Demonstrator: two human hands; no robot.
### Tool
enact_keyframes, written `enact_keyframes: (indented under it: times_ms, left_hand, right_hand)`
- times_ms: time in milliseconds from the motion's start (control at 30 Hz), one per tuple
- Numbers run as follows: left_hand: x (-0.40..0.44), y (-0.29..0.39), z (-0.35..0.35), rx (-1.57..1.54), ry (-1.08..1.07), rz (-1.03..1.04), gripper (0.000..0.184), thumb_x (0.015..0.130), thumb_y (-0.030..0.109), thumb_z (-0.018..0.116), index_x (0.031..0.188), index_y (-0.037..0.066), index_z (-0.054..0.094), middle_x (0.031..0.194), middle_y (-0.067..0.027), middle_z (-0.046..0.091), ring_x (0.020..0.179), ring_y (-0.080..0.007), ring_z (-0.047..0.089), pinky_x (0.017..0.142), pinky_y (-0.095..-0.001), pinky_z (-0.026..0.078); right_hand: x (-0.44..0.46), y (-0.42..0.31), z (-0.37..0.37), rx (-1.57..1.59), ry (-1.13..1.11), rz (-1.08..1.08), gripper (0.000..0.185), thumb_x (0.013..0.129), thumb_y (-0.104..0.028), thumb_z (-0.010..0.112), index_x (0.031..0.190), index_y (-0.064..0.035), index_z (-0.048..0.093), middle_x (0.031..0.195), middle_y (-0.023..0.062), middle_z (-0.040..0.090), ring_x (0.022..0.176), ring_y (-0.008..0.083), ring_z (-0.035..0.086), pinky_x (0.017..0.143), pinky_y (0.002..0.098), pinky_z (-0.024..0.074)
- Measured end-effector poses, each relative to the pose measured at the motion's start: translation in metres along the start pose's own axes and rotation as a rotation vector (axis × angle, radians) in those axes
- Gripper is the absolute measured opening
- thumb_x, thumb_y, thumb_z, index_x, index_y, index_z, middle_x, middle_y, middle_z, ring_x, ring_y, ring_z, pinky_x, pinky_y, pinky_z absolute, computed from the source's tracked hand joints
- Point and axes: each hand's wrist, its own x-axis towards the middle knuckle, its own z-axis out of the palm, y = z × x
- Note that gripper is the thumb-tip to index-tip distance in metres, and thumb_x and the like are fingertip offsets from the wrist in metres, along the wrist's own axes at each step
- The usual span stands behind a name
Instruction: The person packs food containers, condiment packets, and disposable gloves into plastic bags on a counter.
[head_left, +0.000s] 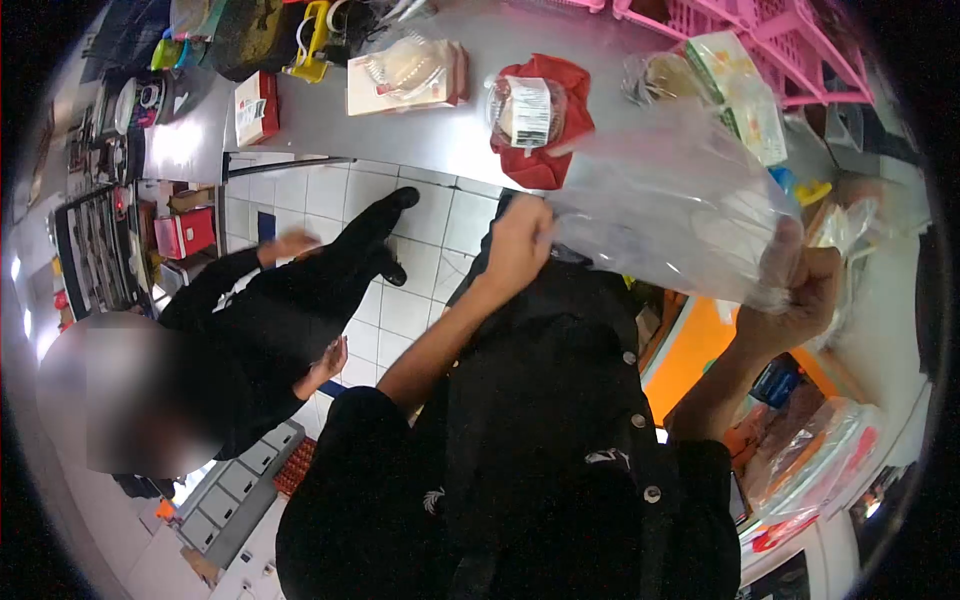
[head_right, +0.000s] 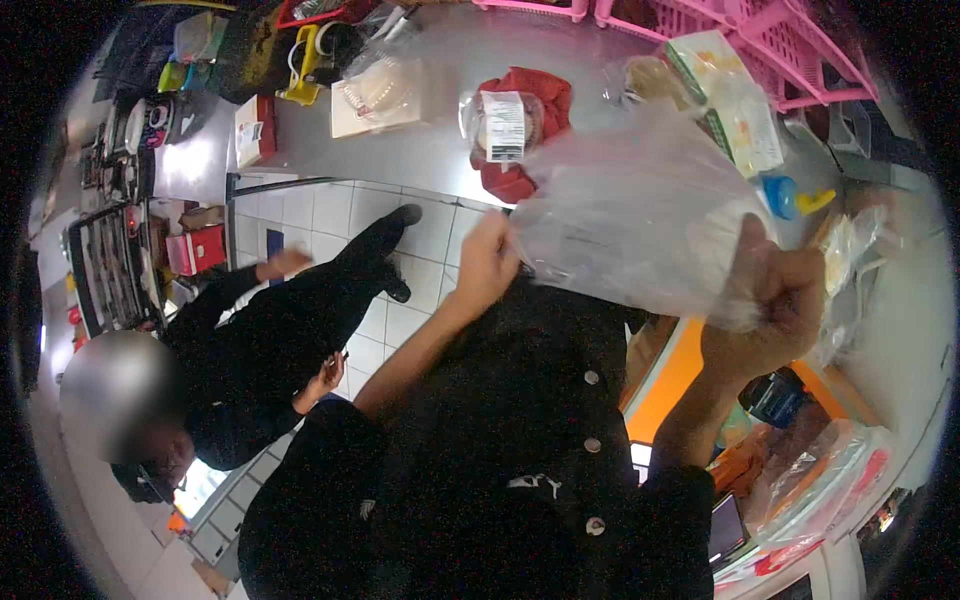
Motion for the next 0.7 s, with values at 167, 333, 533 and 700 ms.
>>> enact_keyframes:
  times_ms: [167,333,533,700]
  left_hand:
    - [0.044,0.037,-0.005,0.073,-0.001,0.14,0.066,0.067,0.012,0.083,0.122,0.0,0.049,0.11,-0.0199,0.052,0.103,-0.038,0.052,0.088,-0.0449,0.045]
    - [0.042,0.065,0.029,0.027,-0.026,0.212,0.071,0.065,0.016,0.086,0.122,-0.001,0.047,0.107,-0.0193,0.052,0.098,-0.0367,0.054,0.083,-0.0438,0.046]
    - [0.043,0.098,0.064,-0.241,-0.17,0.1,0.063,0.069,0.018,0.087,0.119,0.002,0.05,0.089,-0.0144,0.057,0.073,-0.0283,0.059,0.07,-0.0393,0.052]
    - [0.088,0.111,0.018,-0.012,0.046,0.36,0.056,0.072,-0.001,0.072,0.125,0.002,0.055,0.116,-0.0214,0.065,0.091,-0.0382,0.067,0.078,-0.0424,0.055]
  right_hand:
    - [-0.005,0.005,-0.013,0.105,-0.058,0.093,0.043,0.091,-0.007,0.074,0.067,-0.0089,0.038,0.066,-0.0071,0.031,0.062,0.0052,0.026,0.056,0.0203,0.0267]
    - [-0.007,0.021,-0.027,0.086,-0.087,0.134,0.037,0.089,-0.006,0.075,0.071,-0.0075,0.043,0.065,-0.006,0.035,0.062,0.0047,0.03,0.056,0.0207,0.0283]
    - [-0.04,0.06,-0.007,0.174,-0.234,0.164,0.023,0.084,0.004,0.067,0.078,-0.0032,0.046,0.072,0.0025,0.05,0.066,0.014,0.046,0.061,0.0277,0.0395]
    - [-0.11,0.182,0.034,-0.155,-0.597,0.309,0.017,0.076,0.004,0.059,0.089,-0.0028,0.051,0.086,0.0197,0.066,0.077,0.0382,0.064,0.069,0.046,0.0478]
